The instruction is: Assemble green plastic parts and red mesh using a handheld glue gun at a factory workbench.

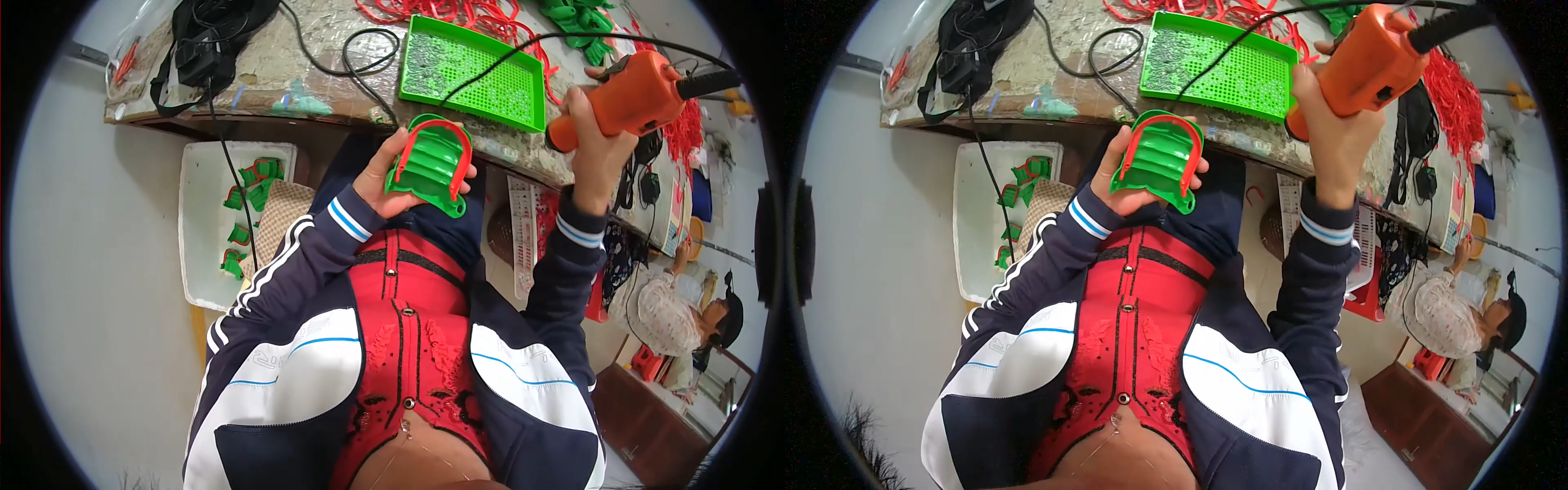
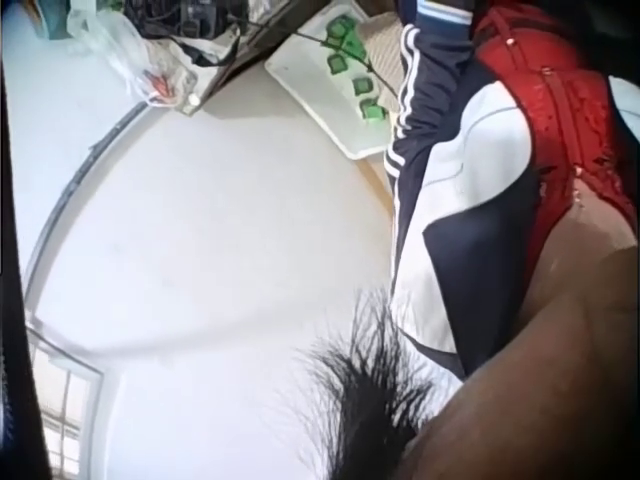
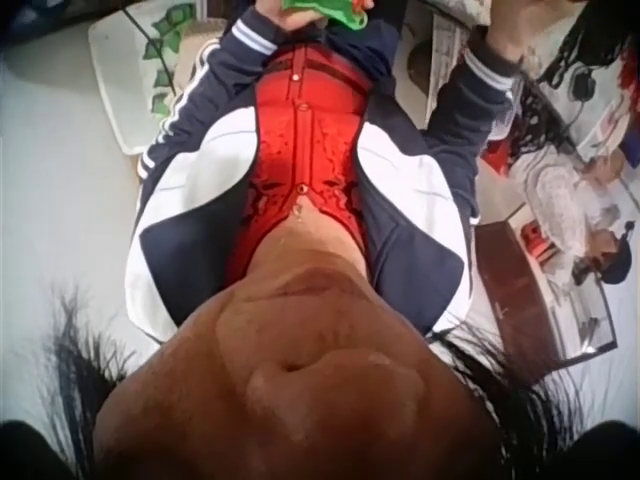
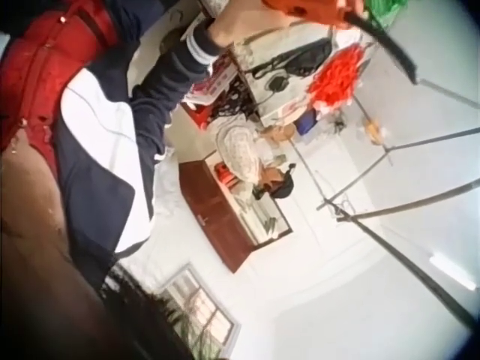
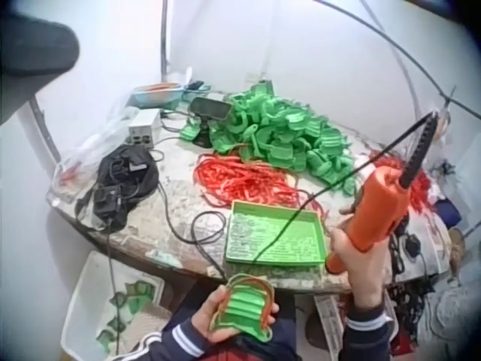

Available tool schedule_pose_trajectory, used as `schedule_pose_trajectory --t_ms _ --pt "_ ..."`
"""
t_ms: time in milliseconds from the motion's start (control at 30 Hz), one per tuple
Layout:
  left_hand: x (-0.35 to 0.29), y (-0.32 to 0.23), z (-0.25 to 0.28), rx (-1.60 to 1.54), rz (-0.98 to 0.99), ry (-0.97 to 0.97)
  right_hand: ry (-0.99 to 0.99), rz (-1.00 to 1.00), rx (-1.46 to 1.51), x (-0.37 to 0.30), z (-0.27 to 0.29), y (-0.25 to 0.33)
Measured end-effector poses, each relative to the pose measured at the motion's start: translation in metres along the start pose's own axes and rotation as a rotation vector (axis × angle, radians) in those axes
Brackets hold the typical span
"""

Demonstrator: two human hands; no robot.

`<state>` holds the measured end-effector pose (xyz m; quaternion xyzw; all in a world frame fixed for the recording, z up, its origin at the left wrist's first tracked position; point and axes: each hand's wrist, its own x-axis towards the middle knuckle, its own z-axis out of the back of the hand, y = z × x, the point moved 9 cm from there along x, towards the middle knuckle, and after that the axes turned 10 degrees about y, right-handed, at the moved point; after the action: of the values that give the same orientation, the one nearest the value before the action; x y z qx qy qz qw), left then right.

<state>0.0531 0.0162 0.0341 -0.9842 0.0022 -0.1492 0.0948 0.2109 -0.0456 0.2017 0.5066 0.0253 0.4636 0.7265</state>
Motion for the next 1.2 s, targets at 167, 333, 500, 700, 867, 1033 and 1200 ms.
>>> schedule_pose_trajectory --t_ms 167,333,500,700,867,1033,1200 --pt "0.006 0.022 -0.008 0.042 0.121 0.048 -0.224 0.030 0.202 0.003 0.004 -0.034" --pt "0.014 0.045 0.008 -0.029 0.234 -0.114 -0.275 0.118 0.327 0.007 0.006 -0.064" --pt "0.020 0.052 0.016 -0.110 0.235 -0.122 -0.326 0.146 0.298 0.008 0.001 -0.068" --pt "0.020 0.055 0.021 -0.153 0.207 -0.140 -0.318 0.137 0.430 0.012 -0.005 -0.085" --pt "0.020 0.056 0.028 -0.181 0.214 -0.148 -0.310 0.128 0.383 0.010 -0.008 -0.084" --pt "0.021 0.055 0.030 -0.189 0.209 -0.148 -0.309 0.134 0.348 0.010 -0.011 -0.087" --pt "0.020 0.053 0.034 -0.151 0.191 -0.175 -0.306 0.086 0.323 0.009 -0.011 -0.089"
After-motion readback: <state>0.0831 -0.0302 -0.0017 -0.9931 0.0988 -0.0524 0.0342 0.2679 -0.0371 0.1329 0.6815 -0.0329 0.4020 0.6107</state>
